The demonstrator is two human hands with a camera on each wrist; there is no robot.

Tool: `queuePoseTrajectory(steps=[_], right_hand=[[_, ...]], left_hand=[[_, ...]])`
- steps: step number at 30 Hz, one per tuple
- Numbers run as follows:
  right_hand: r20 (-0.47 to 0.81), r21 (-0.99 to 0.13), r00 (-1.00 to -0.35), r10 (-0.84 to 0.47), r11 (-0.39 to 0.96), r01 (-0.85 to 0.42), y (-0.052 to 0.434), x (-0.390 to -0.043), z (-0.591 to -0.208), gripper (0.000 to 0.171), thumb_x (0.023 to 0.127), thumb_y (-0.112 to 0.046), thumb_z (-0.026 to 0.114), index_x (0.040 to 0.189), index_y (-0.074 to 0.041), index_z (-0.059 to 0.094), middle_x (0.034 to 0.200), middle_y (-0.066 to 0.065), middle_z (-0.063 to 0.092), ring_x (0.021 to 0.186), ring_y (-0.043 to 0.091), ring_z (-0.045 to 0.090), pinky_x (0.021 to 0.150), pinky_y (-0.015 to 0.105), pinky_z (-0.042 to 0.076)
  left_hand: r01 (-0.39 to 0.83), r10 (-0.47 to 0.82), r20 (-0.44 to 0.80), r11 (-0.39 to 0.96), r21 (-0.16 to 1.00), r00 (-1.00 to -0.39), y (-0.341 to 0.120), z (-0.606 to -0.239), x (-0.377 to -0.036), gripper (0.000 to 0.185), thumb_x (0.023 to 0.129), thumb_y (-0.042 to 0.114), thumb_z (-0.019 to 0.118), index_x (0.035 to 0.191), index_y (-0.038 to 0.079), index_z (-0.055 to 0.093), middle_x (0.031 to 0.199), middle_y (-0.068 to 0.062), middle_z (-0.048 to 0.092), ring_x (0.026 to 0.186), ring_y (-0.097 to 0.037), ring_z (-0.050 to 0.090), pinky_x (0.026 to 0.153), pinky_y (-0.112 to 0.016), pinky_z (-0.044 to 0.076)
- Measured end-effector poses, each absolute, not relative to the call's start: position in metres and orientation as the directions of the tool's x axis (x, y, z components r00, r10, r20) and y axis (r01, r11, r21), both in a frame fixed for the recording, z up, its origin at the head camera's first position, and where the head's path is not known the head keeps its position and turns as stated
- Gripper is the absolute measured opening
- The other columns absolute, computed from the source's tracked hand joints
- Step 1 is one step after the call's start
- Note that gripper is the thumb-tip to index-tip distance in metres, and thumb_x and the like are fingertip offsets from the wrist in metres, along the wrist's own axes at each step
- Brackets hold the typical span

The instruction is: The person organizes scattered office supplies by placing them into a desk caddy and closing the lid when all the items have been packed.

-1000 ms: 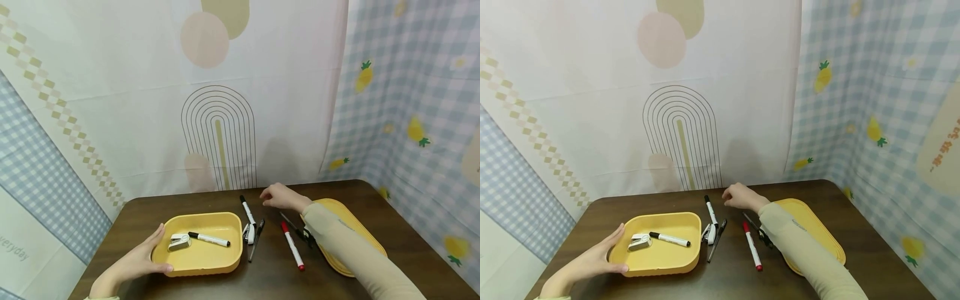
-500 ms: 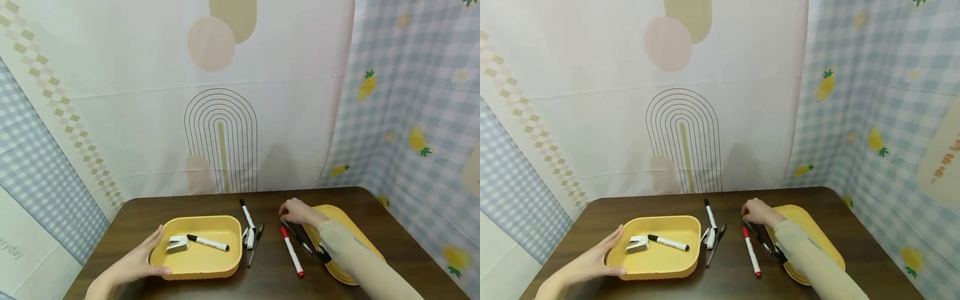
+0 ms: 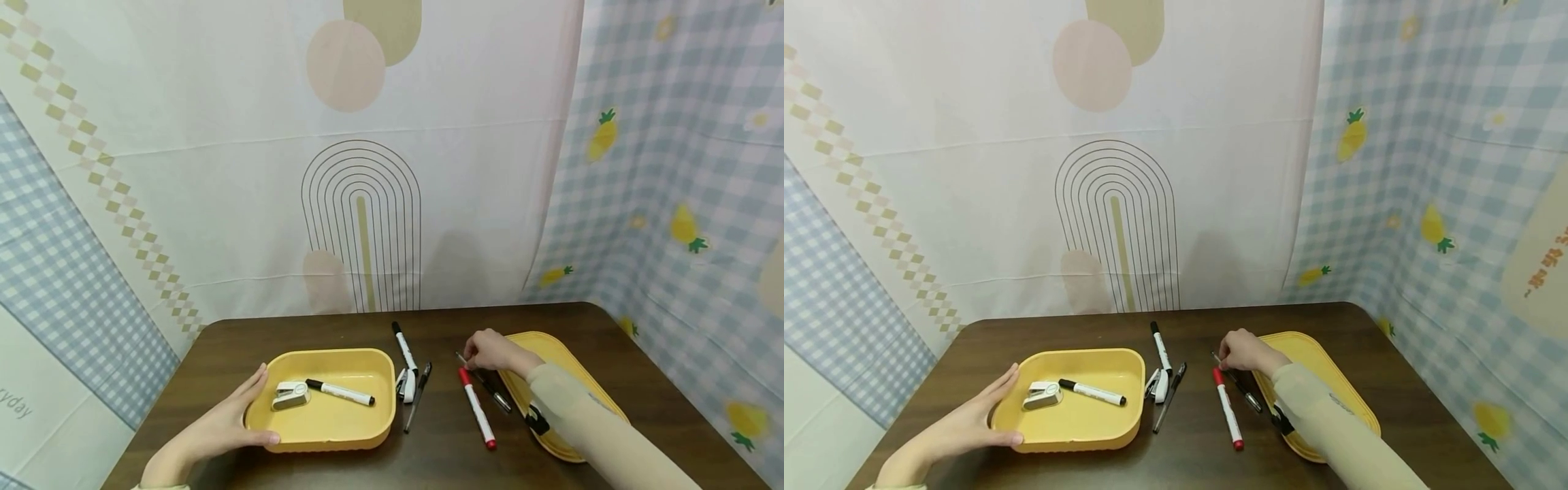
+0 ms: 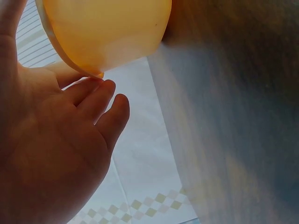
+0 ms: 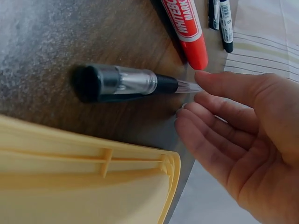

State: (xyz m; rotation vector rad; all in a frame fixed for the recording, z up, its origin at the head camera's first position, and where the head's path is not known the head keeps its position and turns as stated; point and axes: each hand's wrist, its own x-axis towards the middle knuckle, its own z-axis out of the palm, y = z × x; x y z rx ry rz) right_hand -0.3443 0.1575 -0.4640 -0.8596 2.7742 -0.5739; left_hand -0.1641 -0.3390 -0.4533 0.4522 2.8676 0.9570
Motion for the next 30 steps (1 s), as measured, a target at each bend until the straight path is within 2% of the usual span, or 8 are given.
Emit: queuePoseTrajectory(steps=[3, 11, 14, 18, 24, 26, 30], right_hand=[[-0.121, -0.443, -0.835, -0.537, 0.782, -0.438, 0.158, -0.34, -0.463, 0.011, 0.081, -0.009, 0.082, 0.083, -0.01, 0.071, 0.068, -0.005, 0.061, 0.057, 0.009, 0.054, 0.055, 0.027, 0.048], [-0.204, -0.48, -0.861, -0.466, 0.814, -0.327, 0.155, -0.331, -0.459, 0.015, 0.08, -0.003, 0.082, 0.085, -0.006, 0.068, 0.074, 0.0, 0.063, 0.058, 0.014, 0.061, 0.053, 0.029, 0.054], [-0.207, -0.493, -0.868, -0.452, 0.814, -0.307, 0.154, -0.329, -0.459, 0.015, 0.08, -0.001, 0.081, 0.085, -0.005, 0.067, 0.074, 0.0, 0.065, 0.058, 0.015, 0.062, 0.053, 0.029, 0.055], [-0.21, -0.517, -0.874, -0.438, 0.808, -0.281, 0.154, -0.329, -0.462, 0.014, 0.081, 0.002, 0.079, 0.086, -0.004, 0.068, 0.074, 0.0, 0.068, 0.059, 0.017, 0.064, 0.053, 0.03, 0.055], [-0.212, -0.536, -0.879, -0.426, 0.803, -0.261, 0.154, -0.332, -0.467, 0.013, 0.081, 0.003, 0.076, 0.085, -0.005, 0.068, 0.071, 0.0, 0.068, 0.057, 0.015, 0.063, 0.054, 0.03, 0.055], [-0.208, -0.541, -0.877, -0.433, 0.798, -0.265, 0.153, -0.333, -0.466, 0.012, 0.082, 0.003, 0.075, 0.086, -0.005, 0.068, 0.071, 0.0, 0.067, 0.057, 0.015, 0.062, 0.054, 0.03, 0.055], [-0.212, -0.539, -0.878, -0.429, 0.801, -0.261, 0.153, -0.331, -0.466, 0.01, 0.084, 0.003, 0.072, 0.085, -0.006, 0.068, 0.071, 0.001, 0.065, 0.057, 0.016, 0.06, 0.053, 0.03, 0.053]], left_hand=[[0.254, 0.306, 0.015, 0.761, 0.597, -0.952, -0.339, -0.454, -0.164, 0.111, 0.08, 0.045, 0.084, 0.156, -0.007, 0.022, 0.165, -0.023, 0.014, 0.146, -0.045, 0.023, 0.107, -0.062, 0.033], [0.265, 0.305, 0.032, 0.765, 0.588, -0.952, -0.341, -0.453, -0.164, 0.111, 0.079, 0.044, 0.084, 0.157, -0.005, 0.022, 0.165, -0.022, 0.015, 0.145, -0.044, 0.023, 0.11, -0.047, 0.037], [0.251, 0.296, 0.024, 0.762, 0.597, -0.955, -0.341, -0.455, -0.164, 0.111, 0.079, 0.046, 0.084, 0.158, -0.004, 0.022, 0.166, -0.02, 0.014, 0.146, -0.041, 0.022, 0.111, -0.037, 0.035], [0.251, 0.294, 0.026, 0.76, 0.599, -0.955, -0.34, -0.457, -0.163, 0.111, 0.079, 0.047, 0.083, 0.158, -0.004, 0.023, 0.166, -0.019, 0.014, 0.146, -0.041, 0.022, 0.11, -0.033, 0.034], [0.261, 0.299, 0.04, 0.75, 0.608, -0.953, -0.341, -0.457, -0.165, 0.112, 0.079, 0.046, 0.084, 0.158, -0.004, 0.023, 0.166, -0.019, 0.014, 0.146, -0.041, 0.022, 0.109, -0.019, 0.028], [0.26, 0.298, 0.04, 0.747, 0.612, -0.954, -0.342, -0.456, -0.166, 0.111, 0.079, 0.045, 0.084, 0.158, -0.004, 0.023, 0.166, -0.019, 0.013, 0.146, -0.041, 0.021, 0.11, -0.023, 0.029], [0.252, 0.299, 0.023, 0.757, 0.603, -0.954, -0.341, -0.457, -0.165, 0.111, 0.08, 0.045, 0.083, 0.158, -0.003, 0.021, 0.166, -0.018, 0.012, 0.146, -0.042, 0.021, 0.111, -0.044, 0.035]])
